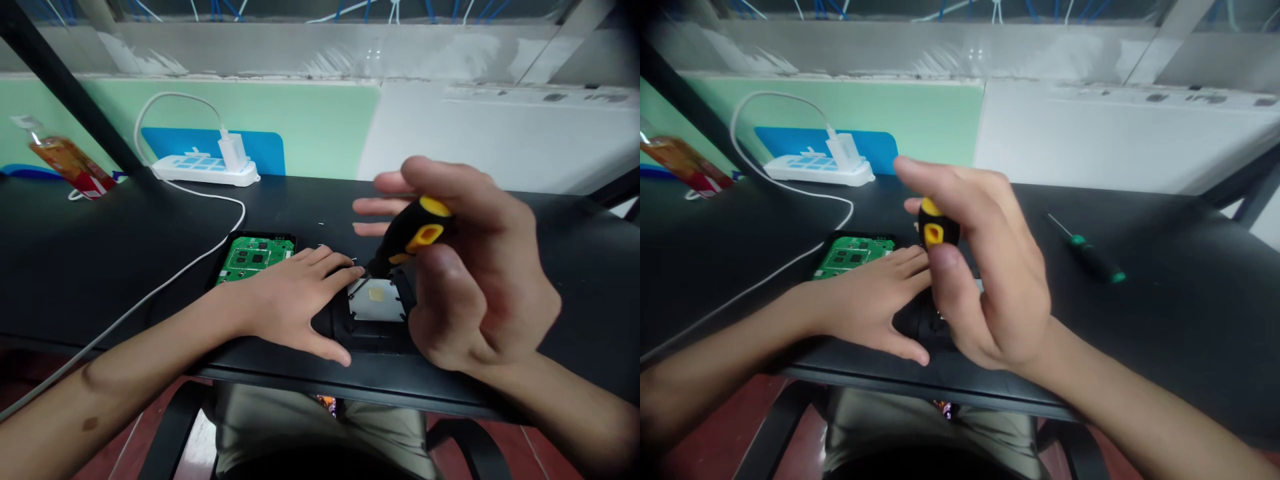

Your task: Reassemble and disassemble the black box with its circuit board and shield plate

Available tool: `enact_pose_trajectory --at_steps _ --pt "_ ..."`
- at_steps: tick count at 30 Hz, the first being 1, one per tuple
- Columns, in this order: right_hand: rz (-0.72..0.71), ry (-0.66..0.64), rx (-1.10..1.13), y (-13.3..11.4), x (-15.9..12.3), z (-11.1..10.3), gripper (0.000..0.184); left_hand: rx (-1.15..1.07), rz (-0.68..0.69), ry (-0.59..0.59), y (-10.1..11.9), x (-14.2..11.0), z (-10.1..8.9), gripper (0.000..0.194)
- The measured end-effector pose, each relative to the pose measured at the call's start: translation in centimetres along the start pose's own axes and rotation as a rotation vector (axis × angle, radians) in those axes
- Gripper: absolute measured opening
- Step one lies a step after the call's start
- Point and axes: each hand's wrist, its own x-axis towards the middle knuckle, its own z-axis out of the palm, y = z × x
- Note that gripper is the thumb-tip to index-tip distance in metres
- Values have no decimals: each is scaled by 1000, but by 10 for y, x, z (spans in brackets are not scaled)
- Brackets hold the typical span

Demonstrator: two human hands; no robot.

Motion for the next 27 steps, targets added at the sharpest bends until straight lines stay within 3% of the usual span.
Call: enact_pose_trajectory --at_steps 3,6,11,15,21,25,27 --pt "-156 21 49 6 2 -1 57 18 2 -13 -1 0 1 109" --pt "-146 2 -44 10 7 -3 64 20 -12 -32 0 0 0 109" --pt "-301 178 -144 12 10 -1 44 1 -28 -51 2 0 -3 103" --pt "-169 140 -39 11 6 2 45 40 -5 -20 1 0 -1 102" --pt "-187 80 -83 17 8 -6 67 42 -3 -14 0 1 0 106" --pt "-296 192 -187 21 9 -9 58 38 -21 -45 1 0 -2 109" --pt "-237 160 -164 20 7 -7 50 46 -20 -40 2 0 -2 108"
